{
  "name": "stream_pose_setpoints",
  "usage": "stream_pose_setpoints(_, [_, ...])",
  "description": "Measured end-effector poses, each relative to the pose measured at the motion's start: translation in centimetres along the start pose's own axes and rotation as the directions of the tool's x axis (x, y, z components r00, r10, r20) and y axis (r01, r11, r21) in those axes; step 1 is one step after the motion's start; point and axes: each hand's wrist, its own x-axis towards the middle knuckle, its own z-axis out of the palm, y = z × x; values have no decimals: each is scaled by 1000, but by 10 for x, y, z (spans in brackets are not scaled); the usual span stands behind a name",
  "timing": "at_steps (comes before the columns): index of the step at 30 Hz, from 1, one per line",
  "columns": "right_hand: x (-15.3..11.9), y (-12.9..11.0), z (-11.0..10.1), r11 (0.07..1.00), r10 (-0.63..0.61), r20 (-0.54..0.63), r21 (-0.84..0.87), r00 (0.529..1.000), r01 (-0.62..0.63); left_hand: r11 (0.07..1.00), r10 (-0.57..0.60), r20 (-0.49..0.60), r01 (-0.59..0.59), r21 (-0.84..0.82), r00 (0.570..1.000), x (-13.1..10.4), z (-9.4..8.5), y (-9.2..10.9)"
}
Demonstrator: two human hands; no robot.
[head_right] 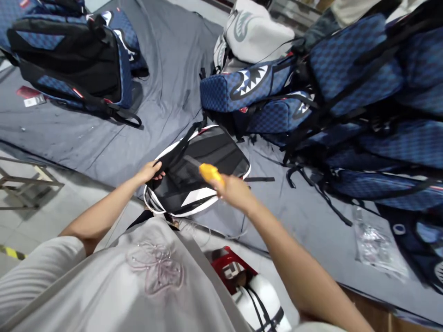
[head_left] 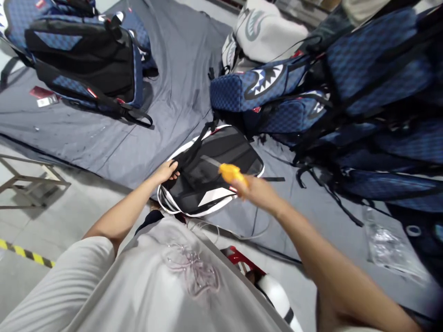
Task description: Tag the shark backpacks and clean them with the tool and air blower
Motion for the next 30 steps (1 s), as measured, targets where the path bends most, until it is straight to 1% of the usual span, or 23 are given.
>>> stream_pose_setpoints(1, [-3,2,-1,998,-58,69,-8,996,59,993,67,-20,-65,98,998,-6,7,-3])
stream_pose_setpoints(2, [-8,7,-3,997,-70,101,-27,992,74,958,159,-23,-149,244,987,-13,14,-6])
stream_pose_setpoints(3, [-14,15,-6,997,-27,78,-67,997,33,874,267,1,-242,422,964,-21,22,-10])
stream_pose_setpoints(5, [-33,38,-14,974,160,-47,-153,986,-166,557,462,118,-391,732,879,-39,39,-16])
stream_pose_setpoints(6, [-45,52,-18,955,240,-59,-167,969,-247,397,525,181,-427,812,832,-49,48,-19])
stream_pose_setpoints(7, [-58,65,-20,948,281,-2,-155,960,-278,290,562,238,-459,840,792,-59,58,-22])
stream_pose_setpoints(9, [-85,88,-21,937,343,119,-121,932,-329,184,588,345,-535,824,732,-77,80,-26])
stream_pose_setpoints(10, [-97,97,-19,915,394,97,-134,914,-380,175,573,390,-572,802,721,-83,93,-29])
stream_pose_setpoints(11, [-108,103,-16,882,453,25,-157,891,-444,197,542,419,-595,780,729,-87,105,-31])
stream_pose_setpoints(12, [-117,107,-11,856,490,-36,-167,871,-488,259,504,421,-597,759,754,-88,117,-32])
stream_pose_setpoints(13, [-124,109,-6,854,497,-43,-151,867,-497,381,468,382,-572,727,797,-86,126,-33])
stream_pose_setpoints(14, [-130,111,0,880,467,7,-104,884,-464,533,427,317,-519,669,847,-82,133,-34])
stream_pose_setpoints(16, [-138,113,9,916,397,100,22,912,-401,791,326,199,-382,478,924,-69,136,-31])
stream_pose_setpoints(18, [-142,114,17,889,455,-24,68,890,-453,907,239,136,-271,321,961,-55,129,-25])
stream_pose_setpoints(19, [-143,114,19,874,484,-87,91,871,-477,929,204,119,-230,290,972,-49,123,-21])
stream_pose_setpoints(20, [-142,113,21,880,469,-78,127,880,-458,942,168,105,-191,276,980,-44,118,-18])
stream_pose_setpoints(22, [-135,110,23,922,325,43,211,945,-326,968,92,76,-107,229,993,-39,112,-14])
stream_pose_setpoints(23, [-129,109,23,935,276,56,217,960,-281,974,68,61,-80,211,996,-39,112,-14])
stream_pose_setpoints(24, [-121,107,22,944,285,-2,176,959,-280,978,58,49,-67,198,997,-39,115,-15])
stream_pose_setpoints(26, [-107,107,19,930,364,-227,42,903,-365,978,71,29,-75,193,997,-43,126,-20])
stream_pose_setpoints(27, [-102,107,18,928,358,-266,-4,895,-372,976,86,22,-88,197,996,-45,132,-23])
stream_pose_setpoints(28, [-99,108,17,944,313,-222,-33,923,-328,975,100,18,-101,200,995,-48,139,-25])
stream_pose_setpoints(30, [-99,110,16,982,186,-64,-29,980,-188,947,182,8,-178,268,983,-54,150,-29])
